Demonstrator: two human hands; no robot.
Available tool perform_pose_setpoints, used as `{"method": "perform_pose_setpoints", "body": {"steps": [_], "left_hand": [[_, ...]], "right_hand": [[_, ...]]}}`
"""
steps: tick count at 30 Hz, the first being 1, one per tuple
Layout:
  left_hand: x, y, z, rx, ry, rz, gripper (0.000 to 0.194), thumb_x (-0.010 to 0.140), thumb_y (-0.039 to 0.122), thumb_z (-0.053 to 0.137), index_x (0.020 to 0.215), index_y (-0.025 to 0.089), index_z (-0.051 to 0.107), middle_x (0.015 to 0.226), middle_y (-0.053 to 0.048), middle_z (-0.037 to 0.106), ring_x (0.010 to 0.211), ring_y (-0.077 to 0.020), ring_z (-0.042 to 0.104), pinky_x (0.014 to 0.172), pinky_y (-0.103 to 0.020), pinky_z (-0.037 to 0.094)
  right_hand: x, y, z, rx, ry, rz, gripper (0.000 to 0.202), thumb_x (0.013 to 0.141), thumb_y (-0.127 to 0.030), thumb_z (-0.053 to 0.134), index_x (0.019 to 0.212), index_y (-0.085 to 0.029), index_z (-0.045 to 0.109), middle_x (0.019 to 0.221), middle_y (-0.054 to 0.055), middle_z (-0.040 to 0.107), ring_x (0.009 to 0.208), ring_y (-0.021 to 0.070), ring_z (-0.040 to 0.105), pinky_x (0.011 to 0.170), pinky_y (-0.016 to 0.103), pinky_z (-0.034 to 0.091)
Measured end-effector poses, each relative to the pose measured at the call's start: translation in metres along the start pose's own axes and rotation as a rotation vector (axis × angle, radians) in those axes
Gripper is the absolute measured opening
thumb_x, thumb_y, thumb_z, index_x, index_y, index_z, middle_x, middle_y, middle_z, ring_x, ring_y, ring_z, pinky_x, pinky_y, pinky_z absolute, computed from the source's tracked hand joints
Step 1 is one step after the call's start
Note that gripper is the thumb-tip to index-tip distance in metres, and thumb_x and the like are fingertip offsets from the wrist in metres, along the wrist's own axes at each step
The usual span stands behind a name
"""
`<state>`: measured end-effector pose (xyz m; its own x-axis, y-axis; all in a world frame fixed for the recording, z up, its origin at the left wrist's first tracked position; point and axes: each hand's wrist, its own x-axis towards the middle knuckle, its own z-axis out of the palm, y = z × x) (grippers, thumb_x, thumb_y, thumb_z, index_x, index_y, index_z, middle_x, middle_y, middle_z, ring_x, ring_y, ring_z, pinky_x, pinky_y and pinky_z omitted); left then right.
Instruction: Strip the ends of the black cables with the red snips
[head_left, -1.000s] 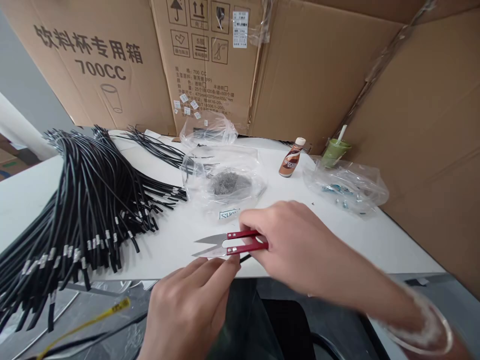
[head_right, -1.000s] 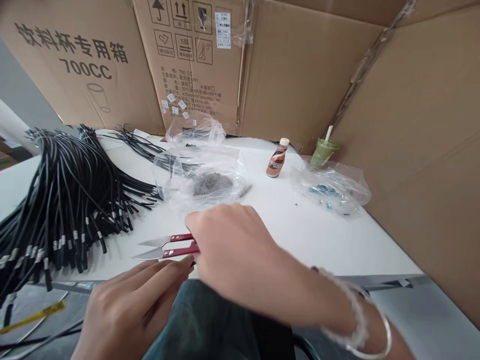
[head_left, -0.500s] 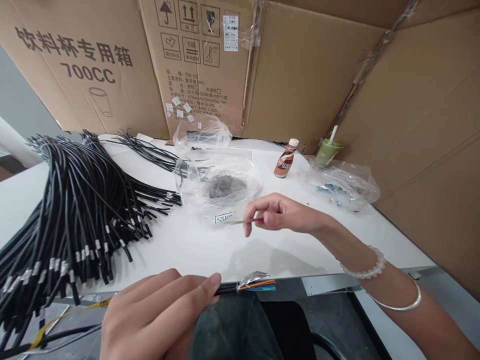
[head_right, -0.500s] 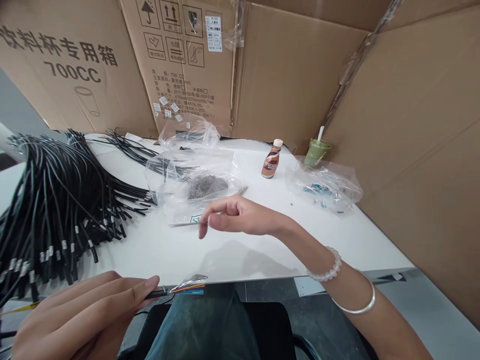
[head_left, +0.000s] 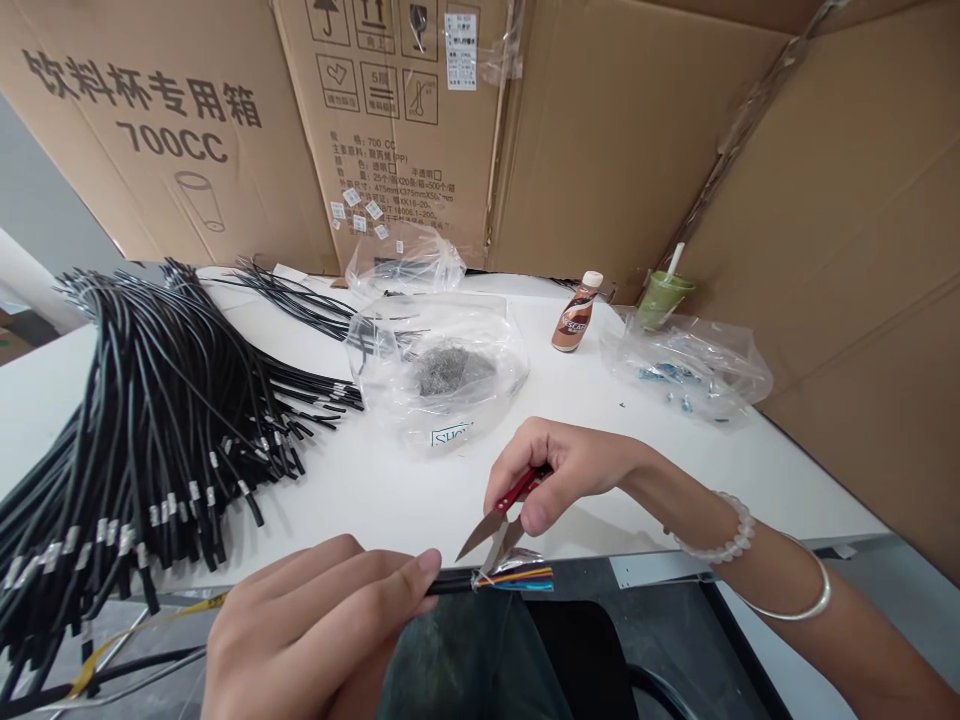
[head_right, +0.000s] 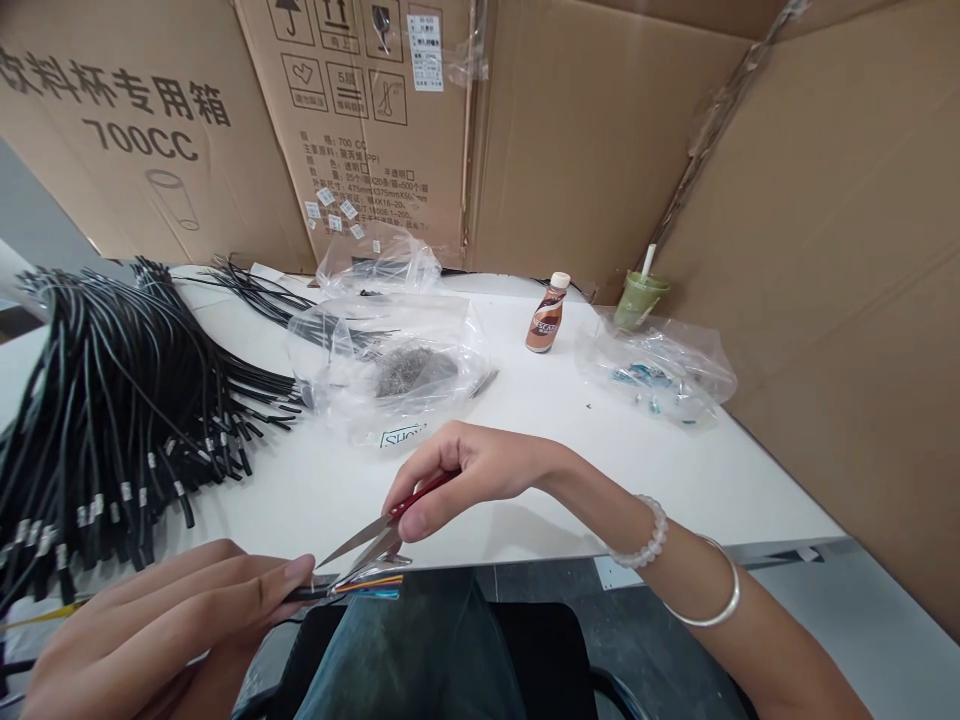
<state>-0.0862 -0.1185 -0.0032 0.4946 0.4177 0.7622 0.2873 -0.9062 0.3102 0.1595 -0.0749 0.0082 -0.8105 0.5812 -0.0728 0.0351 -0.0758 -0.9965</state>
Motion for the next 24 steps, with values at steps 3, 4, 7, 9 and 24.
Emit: {"method": "perform_pose_setpoints", "body": {"steps": [3,4,7,9,24], "left_hand": [[0.000,0.001,0.000,-0.013,0.027,-0.002,0.029,0.072,0.000,0.058,0.090,0.020,0.065,0.062,0.001,0.070,0.041,-0.0103,0.055,0.038,-0.021,0.041],[0.001,0.001,0.000,-0.017,0.033,-0.003,0.028,0.072,0.000,0.058,0.090,0.021,0.065,0.062,0.001,0.071,0.041,-0.0105,0.055,0.038,-0.021,0.042],[0.003,0.001,0.000,-0.023,0.041,-0.024,0.027,0.072,0.001,0.058,0.088,0.021,0.065,0.060,0.001,0.069,0.041,-0.0105,0.055,0.038,-0.021,0.042],[0.004,0.001,0.000,-0.028,0.056,-0.029,0.027,0.073,0.001,0.058,0.089,0.021,0.066,0.058,0.002,0.068,0.039,-0.0101,0.053,0.037,-0.020,0.041],[0.001,0.002,-0.002,-0.028,0.087,-0.050,0.026,0.072,0.000,0.058,0.086,0.021,0.062,0.060,0.003,0.068,0.045,-0.0104,0.058,0.040,-0.020,0.045]], "right_hand": [[0.003,0.003,0.001,0.029,-0.034,0.008,0.019,0.076,-0.029,0.075,0.087,-0.015,0.075,0.074,0.000,0.071,0.070,0.0091,0.061,0.061,0.019,0.045],[0.004,0.004,0.001,0.037,-0.036,0.012,0.022,0.075,-0.033,0.076,0.087,-0.014,0.075,0.074,0.000,0.071,0.071,0.0099,0.062,0.062,0.020,0.046],[0.005,0.007,0.001,0.064,-0.022,0.025,0.030,0.072,-0.040,0.078,0.086,-0.014,0.075,0.073,0.001,0.071,0.072,0.0111,0.063,0.063,0.021,0.047],[0.005,0.009,0.002,0.086,-0.014,0.037,0.032,0.071,-0.043,0.079,0.084,-0.014,0.075,0.071,0.001,0.071,0.070,0.0108,0.062,0.062,0.021,0.047],[0.012,0.014,0.007,0.168,-0.037,-0.020,0.029,0.075,-0.040,0.077,0.083,-0.013,0.073,0.070,-0.001,0.070,0.061,0.0066,0.054,0.058,0.019,0.041]]}}
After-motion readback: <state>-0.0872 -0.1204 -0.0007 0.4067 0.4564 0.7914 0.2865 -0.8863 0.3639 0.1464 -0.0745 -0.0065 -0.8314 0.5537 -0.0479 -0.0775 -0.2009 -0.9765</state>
